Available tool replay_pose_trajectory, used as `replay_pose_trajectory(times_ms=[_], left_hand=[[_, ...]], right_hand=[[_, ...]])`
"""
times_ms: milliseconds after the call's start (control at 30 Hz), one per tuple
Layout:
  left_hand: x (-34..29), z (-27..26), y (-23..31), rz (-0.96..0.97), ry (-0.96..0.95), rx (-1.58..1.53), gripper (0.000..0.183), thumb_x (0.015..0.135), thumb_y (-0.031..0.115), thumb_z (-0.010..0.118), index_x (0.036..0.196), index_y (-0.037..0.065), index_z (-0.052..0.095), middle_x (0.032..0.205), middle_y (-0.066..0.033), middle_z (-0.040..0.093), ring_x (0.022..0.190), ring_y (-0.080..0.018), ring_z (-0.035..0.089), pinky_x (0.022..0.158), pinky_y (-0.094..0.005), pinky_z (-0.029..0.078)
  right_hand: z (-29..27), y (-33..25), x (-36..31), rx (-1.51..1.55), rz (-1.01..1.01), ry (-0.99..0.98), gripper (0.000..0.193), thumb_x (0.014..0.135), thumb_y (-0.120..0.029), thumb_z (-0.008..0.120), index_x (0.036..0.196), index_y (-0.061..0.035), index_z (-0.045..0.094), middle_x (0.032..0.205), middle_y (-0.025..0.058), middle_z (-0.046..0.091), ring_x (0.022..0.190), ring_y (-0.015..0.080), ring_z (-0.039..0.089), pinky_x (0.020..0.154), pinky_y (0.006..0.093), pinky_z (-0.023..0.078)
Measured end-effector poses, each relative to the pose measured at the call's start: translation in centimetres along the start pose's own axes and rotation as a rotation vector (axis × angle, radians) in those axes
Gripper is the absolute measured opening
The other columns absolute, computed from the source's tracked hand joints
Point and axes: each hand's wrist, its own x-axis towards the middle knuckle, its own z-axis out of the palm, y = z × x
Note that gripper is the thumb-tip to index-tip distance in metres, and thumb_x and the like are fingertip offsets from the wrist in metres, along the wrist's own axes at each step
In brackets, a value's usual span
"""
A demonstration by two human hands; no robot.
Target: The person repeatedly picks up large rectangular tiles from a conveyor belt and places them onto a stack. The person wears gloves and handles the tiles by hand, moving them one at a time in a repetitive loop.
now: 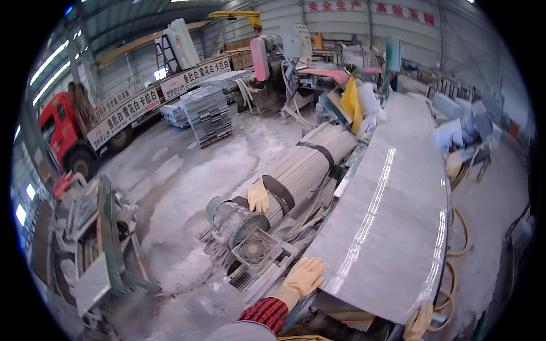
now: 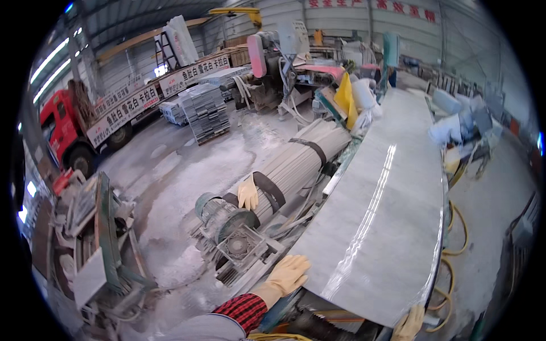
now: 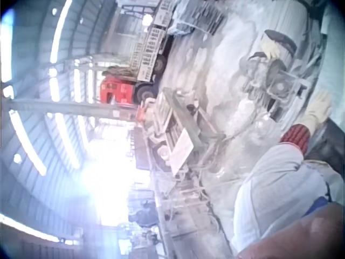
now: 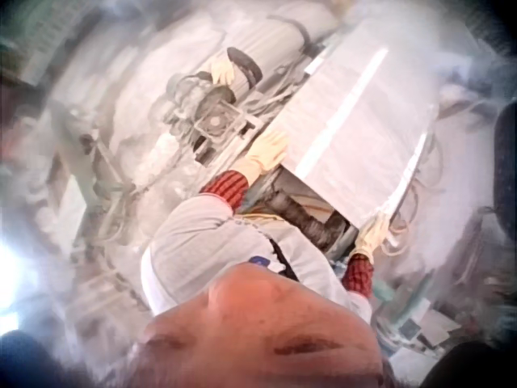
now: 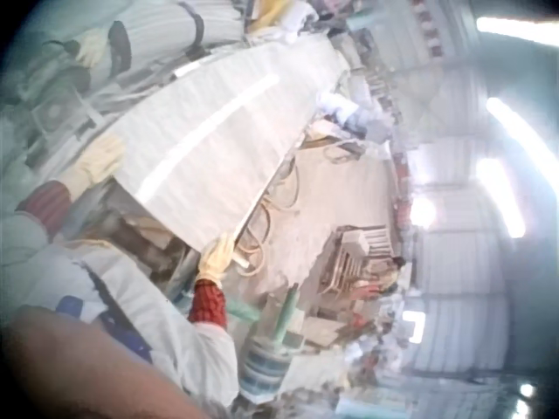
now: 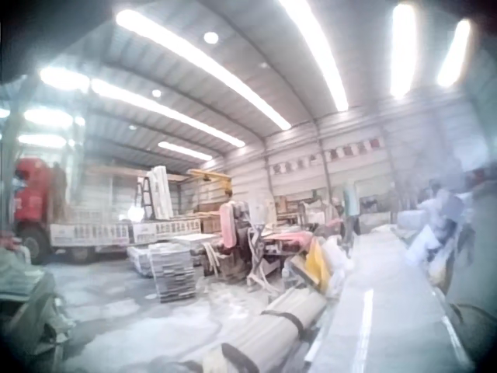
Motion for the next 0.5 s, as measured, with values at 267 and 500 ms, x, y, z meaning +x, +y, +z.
replay_pose_trajectory(times_ms=[267, 500], left_hand=[[-0.5, -1.4, 0.6, -0.020, 0.021, 0.038, 0.043, 0.098, 0.028, 0.064, 0.135, 0.009, 0.057, 0.142, -0.0157, 0.055, 0.134, -0.0353, 0.051, 0.116, -0.0486, 0.038], [0.0, -1.2, 1.1, 0.014, 0.115, 0.033, 0.040, 0.096, 0.027, 0.065, 0.131, 0.009, 0.058, 0.138, -0.0147, 0.056, 0.130, -0.0332, 0.052, 0.113, -0.0473, 0.039]], right_hand=[[2.5, 2.6, -1.3, -0.055, 0.001, 0.030, 0.041, 0.097, -0.003, 0.052, 0.136, 0.0076, 0.059, 0.141, 0.0338, 0.059, 0.134, 0.0532, 0.052, 0.119, 0.0578, 0.038], [3.0, 4.6, -1.2, -0.046, -0.057, 0.051, 0.039, 0.096, -0.005, 0.054, 0.132, 0.0095, 0.060, 0.141, 0.0352, 0.058, 0.134, 0.0555, 0.052, 0.118, 0.0583, 0.038]])
